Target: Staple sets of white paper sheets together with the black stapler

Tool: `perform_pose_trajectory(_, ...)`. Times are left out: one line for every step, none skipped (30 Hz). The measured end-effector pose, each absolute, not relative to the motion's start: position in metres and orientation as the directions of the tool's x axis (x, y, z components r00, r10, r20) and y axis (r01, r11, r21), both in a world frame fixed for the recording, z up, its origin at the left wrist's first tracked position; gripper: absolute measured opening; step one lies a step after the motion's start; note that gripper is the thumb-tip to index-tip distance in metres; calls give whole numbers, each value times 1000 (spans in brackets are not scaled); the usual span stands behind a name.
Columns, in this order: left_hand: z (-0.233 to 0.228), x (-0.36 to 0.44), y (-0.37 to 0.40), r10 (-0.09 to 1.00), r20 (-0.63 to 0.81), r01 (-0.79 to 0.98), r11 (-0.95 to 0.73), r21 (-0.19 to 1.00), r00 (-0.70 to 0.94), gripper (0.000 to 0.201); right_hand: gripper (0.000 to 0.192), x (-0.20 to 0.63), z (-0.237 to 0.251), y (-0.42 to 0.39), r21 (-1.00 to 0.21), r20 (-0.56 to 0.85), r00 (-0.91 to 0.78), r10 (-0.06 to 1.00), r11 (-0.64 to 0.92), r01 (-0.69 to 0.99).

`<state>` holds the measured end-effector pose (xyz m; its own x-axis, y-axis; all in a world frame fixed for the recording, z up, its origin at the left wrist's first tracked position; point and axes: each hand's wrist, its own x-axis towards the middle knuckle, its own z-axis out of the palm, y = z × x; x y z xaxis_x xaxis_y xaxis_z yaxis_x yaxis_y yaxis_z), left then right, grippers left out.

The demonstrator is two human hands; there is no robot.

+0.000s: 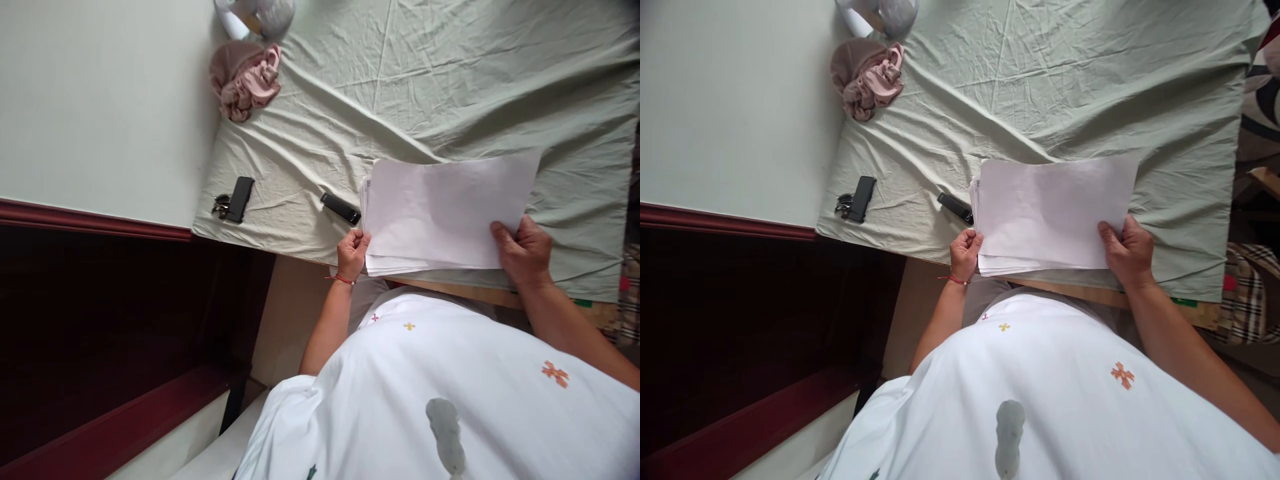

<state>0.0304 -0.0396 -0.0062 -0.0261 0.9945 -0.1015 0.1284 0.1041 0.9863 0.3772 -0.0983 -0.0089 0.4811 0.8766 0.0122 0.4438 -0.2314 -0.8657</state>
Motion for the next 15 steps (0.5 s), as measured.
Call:
perform_pose_trajectory(-6,31,-40,995,-97,135,100,986,-34,48,31,377,-9,-98,-873,10,488,873,-231,430)
perform_pose_trajectory(-5,30,-40,995,-96,125,97,987,-21,48,31,376,-9,-98,-878,9,498,867,-231,418)
perform_pose_trajectory(-4,30,-41,995,-98,99,96,990,12,49,31,376,-9,-98,-884,10,510,860,-230,407)
perform_pose_trajectory(-3,29,-41,993,-102,67,98,993,56,50,32,376,-8,-98,-890,14,522,853,-227,395)
perform_pose_trajectory(-2,29,-42,989,-106,39,103,994,101,53,32,375,-8,-98,-897,18,534,845,-222,382)
perform_pose_trajectory(-2,28,-42,984,-112,23,110,994,137,57,33,375,-9,-98,-902,24,546,838,-216,373)
perform_pose_trajectory(-1,27,-42,980,-122,25,120,993,159,58,33,375,-9,-98,-906,33,555,831,-210,368)
perform_pose_trajectory(-1,27,-42,978,-134,41,129,991,162,56,33,375,-10,-98,-908,40,560,828,-204,367)
perform_pose_trajectory(-2,27,-42,978,-145,67,137,988,150,51,33,376,-12,-98,-909,44,559,828,-200,367)
perform_pose_trajectory(-2,27,-42,981,-150,96,138,986,124,46,33,376,-13,-98,-909,46,558,829,-196,368)
perform_pose_trajectory(-3,28,-42,985,-145,124,133,983,91,43,34,377,-14,-98,-910,46,555,831,-194,367)
perform_pose_trajectory(-3,29,-41,989,-134,151,124,981,58,42,35,377,-16,-98,-911,44,553,832,-194,364)
perform_pose_trajectory(-3,29,-41,992,-119,172,112,979,29,43,36,378,-17,-98,-914,39,554,832,-194,356)
perform_pose_trajectory(-3,30,-42,994,-107,183,103,978,14,44,37,378,-17,-98,-920,22,556,831,-202,337)
perform_pose_trajectory(-3,30,-42,994,-104,179,99,979,19,45,38,378,-17,-98,-926,-2,563,826,-215,312)
